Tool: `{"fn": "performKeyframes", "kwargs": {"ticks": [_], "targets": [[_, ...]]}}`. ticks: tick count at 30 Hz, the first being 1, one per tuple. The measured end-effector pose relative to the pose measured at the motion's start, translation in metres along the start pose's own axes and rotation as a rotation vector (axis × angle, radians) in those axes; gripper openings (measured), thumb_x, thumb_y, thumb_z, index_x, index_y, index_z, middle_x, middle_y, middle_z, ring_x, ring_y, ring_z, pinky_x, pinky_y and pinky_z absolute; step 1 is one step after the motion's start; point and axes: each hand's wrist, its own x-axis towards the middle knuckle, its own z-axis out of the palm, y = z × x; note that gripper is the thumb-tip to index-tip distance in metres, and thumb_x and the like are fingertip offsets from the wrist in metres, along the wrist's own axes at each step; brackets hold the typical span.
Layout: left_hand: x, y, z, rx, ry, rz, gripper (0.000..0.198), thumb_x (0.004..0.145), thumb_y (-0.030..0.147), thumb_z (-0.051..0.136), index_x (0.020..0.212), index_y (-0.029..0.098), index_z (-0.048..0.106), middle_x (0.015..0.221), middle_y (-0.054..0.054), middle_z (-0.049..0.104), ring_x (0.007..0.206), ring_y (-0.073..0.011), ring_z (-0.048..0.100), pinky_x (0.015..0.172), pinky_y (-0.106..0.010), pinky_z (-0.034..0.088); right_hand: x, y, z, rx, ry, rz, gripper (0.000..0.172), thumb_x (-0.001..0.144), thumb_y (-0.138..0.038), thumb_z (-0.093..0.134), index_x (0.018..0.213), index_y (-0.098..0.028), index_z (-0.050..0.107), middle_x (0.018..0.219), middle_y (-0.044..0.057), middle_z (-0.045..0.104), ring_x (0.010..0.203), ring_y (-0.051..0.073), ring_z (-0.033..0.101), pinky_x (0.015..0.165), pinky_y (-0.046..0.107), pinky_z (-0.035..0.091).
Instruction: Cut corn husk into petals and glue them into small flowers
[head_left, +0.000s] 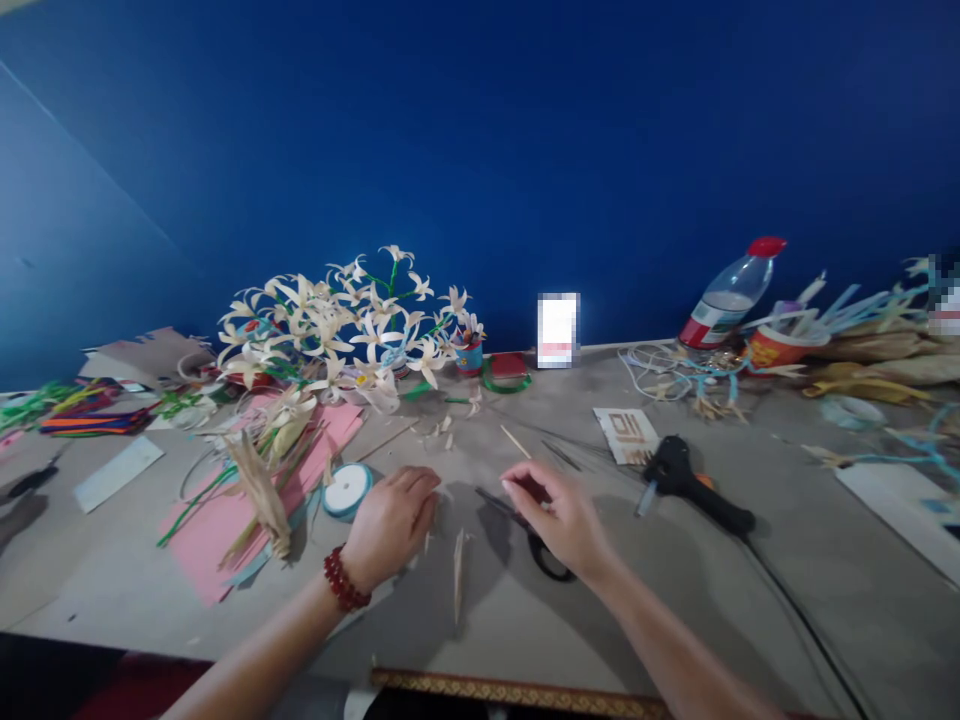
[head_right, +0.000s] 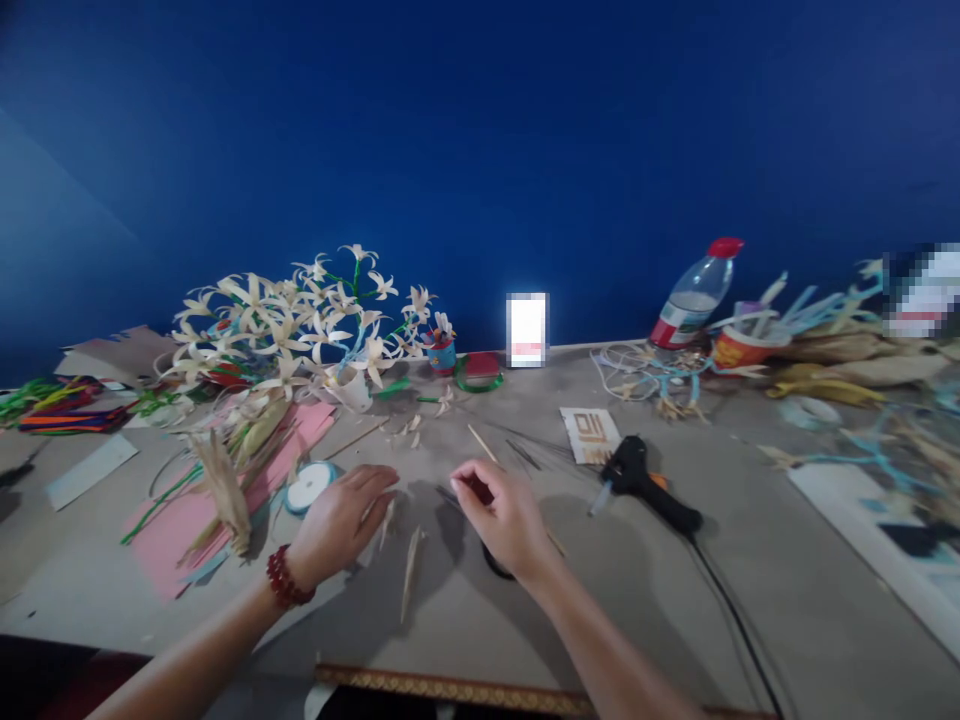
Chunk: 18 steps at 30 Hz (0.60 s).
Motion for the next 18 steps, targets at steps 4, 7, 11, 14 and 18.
{"fn": "performKeyframes", "kwargs": {"ticks": [4, 7, 11, 14, 18], "targets": [[-0.019, 0.030, 0.010, -0.042, -0.188, 0.263, 0.058, 0.090, 0.044, 0.048, 0.142, 0.020, 0.039, 0.150, -0.012, 0.038, 0.138, -0.0306, 0.033, 0.113, -0.052, 0.025, -0.002, -0.005, 0.001, -0.037, -0.042, -0.026, 0.014, 0.092, -0.031, 0.052, 0.090, -0.022, 0.063, 0.082, 0.002, 0.068, 0.074, 0.017, 0.062, 0.055, 0.021, 0.046], [-0.029, 0.039, 0.026, -0.085, -0.294, 0.399, 0.085, 0.083, 0.067, 0.043, 0.150, 0.021, 0.021, 0.153, -0.012, 0.032, 0.141, -0.0331, 0.026, 0.116, -0.056, 0.009, -0.002, -0.004, 0.000, -0.047, -0.036, -0.031, 0.014, 0.092, -0.031, 0.051, 0.090, -0.022, 0.063, 0.082, 0.002, 0.068, 0.073, 0.016, 0.063, 0.056, 0.021, 0.046], [-0.032, 0.014, 0.038, 0.049, -0.199, 0.287, 0.092, 0.080, 0.073, 0.040, 0.151, 0.020, 0.015, 0.154, -0.013, 0.029, 0.142, -0.0342, 0.024, 0.115, -0.057, 0.004, -0.001, -0.002, -0.002, -0.033, -0.017, -0.003, 0.016, 0.091, -0.032, 0.051, 0.089, -0.021, 0.063, 0.078, 0.003, 0.067, 0.068, 0.017, 0.062, 0.053, 0.022, 0.046], [-0.029, -0.014, 0.040, 0.194, -0.115, 0.146, 0.089, 0.082, 0.071, 0.038, 0.151, 0.018, 0.018, 0.155, -0.016, 0.026, 0.143, -0.0355, 0.020, 0.114, -0.059, 0.007, -0.001, -0.005, -0.002, -0.029, -0.032, -0.011, 0.017, 0.091, -0.033, 0.051, 0.087, -0.022, 0.063, 0.075, 0.002, 0.067, 0.067, 0.017, 0.062, 0.052, 0.022, 0.045], [-0.026, -0.031, 0.044, 0.283, -0.040, 0.014, 0.087, 0.081, 0.071, 0.040, 0.149, 0.019, 0.025, 0.155, -0.019, 0.023, 0.142, -0.0380, 0.021, 0.110, -0.059, 0.021, -0.001, -0.008, -0.001, -0.048, -0.038, -0.035, 0.016, 0.090, -0.034, 0.052, 0.086, -0.022, 0.063, 0.074, 0.002, 0.067, 0.066, 0.017, 0.062, 0.052, 0.023, 0.046]]}}
